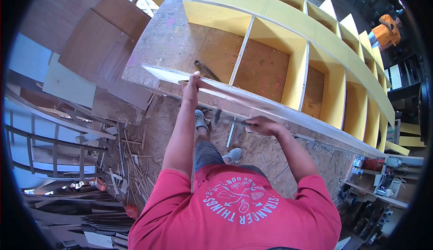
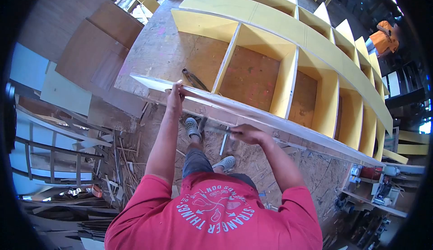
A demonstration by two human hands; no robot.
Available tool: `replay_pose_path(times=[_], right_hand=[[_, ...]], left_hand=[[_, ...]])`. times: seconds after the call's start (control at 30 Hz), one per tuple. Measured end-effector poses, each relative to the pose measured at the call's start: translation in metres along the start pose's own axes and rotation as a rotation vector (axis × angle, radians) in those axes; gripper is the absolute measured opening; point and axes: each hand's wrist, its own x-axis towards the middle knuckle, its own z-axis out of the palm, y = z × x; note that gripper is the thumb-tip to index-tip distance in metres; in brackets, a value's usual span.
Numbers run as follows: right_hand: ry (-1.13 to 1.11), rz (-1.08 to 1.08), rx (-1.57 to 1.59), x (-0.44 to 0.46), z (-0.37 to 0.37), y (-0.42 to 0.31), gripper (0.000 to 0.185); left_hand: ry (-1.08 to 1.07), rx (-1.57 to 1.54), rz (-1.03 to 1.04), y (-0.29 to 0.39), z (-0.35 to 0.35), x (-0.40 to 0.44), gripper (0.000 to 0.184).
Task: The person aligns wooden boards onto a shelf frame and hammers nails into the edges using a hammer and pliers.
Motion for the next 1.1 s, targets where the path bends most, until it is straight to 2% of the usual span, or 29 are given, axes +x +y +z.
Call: replay_pose_path(times=[0.03, 0.13, 0.17, 0.27, 0.3, 0.4, 0.43, 0.53, 0.57, 0.6, 0.67, 0.77, 0.8, 0.87, 0.97, 1.07, 1.1], right_hand=[[-0.399, 0.189, 0.045, 0.001, -0.032, -0.048, 0.045], [-0.387, 0.123, 0.08, 0.007, -0.03, -0.017, 0.049], [0.009, 0.179, 0.159, 0.009, -0.018, 0.009, 0.049], [0.034, 0.188, 0.069, 0.012, 0.007, -0.003, 0.047], [-0.053, 0.197, 0.06, 0.006, 0.009, -0.012, 0.047], [-0.529, -0.008, 0.152, 0.003, -0.026, -0.04, 0.052], [-0.495, 0.126, 0.151, 0.009, -0.025, -0.019, 0.054], [0.123, 0.175, 0.096, 0.016, -0.004, 0.007, 0.052], [0.094, 0.153, 0.073, 0.015, 0.004, -0.001, 0.053], [-0.062, 0.167, 0.074, 0.012, 0.006, -0.008, 0.052], [-0.38, -0.022, 0.07, 0.001, -0.008, -0.029, 0.05], [-0.386, 0.25, 0.095, 0.01, -0.022, 0.0, 0.054], [0.019, 0.336, 0.095, 0.005, -0.029, -0.009, 0.052], [0.149, 0.185, 0.066, 0.007, 0.018, 0.026, 0.051], [-0.281, 0.038, -0.095, -0.004, 0.009, -0.011, 0.051], [-0.398, 0.094, 0.047, 0.005, -0.02, -0.008, 0.056], [-0.077, 0.327, 0.145, 0.012, -0.024, -0.002, 0.057]], left_hand=[[0.005, -0.019, 0.024, 0.006, 0.008, -0.008, 0.052], [0.023, -0.026, 0.029, 0.003, 0.009, -0.008, 0.053], [0.031, -0.021, 0.026, 0.001, 0.007, -0.003, 0.053], [0.087, 0.061, 0.004, -0.003, 0.003, 0.0, 0.036], [0.077, 0.066, -0.014, -0.008, -0.002, 0.003, 0.036], [0.045, 0.076, -0.042, -0.014, -0.006, 0.012, 0.038], [0.042, 0.077, -0.037, -0.012, -0.005, 0.01, 0.039], [0.063, 0.09, -0.033, -0.012, -0.006, 0.007, 0.039], [0.068, 0.104, -0.033, -0.011, -0.004, 0.011, 0.039], [0.057, 0.081, -0.018, -0.009, -0.003, 0.01, 0.044], [0.034, 0.032, 0.008, -0.003, 0.001, 0.005, 0.057], [0.03, 0.013, 0.028, 0.0, 0.005, 0.0, 0.06], [0.035, 0.02, 0.017, -0.001, 0.003, 0.001, 0.06], [0.041, 0.04, -0.007, -0.004, 0.001, 0.006, 0.06], [0.015, 0.042, 0.008, -0.006, -0.001, 0.007, 0.057], [0.033, 0.001, -0.003, -0.007, 0.001, 0.007, 0.054], [0.035, 0.01, 0.0, -0.007, 0.002, 0.008, 0.053]])
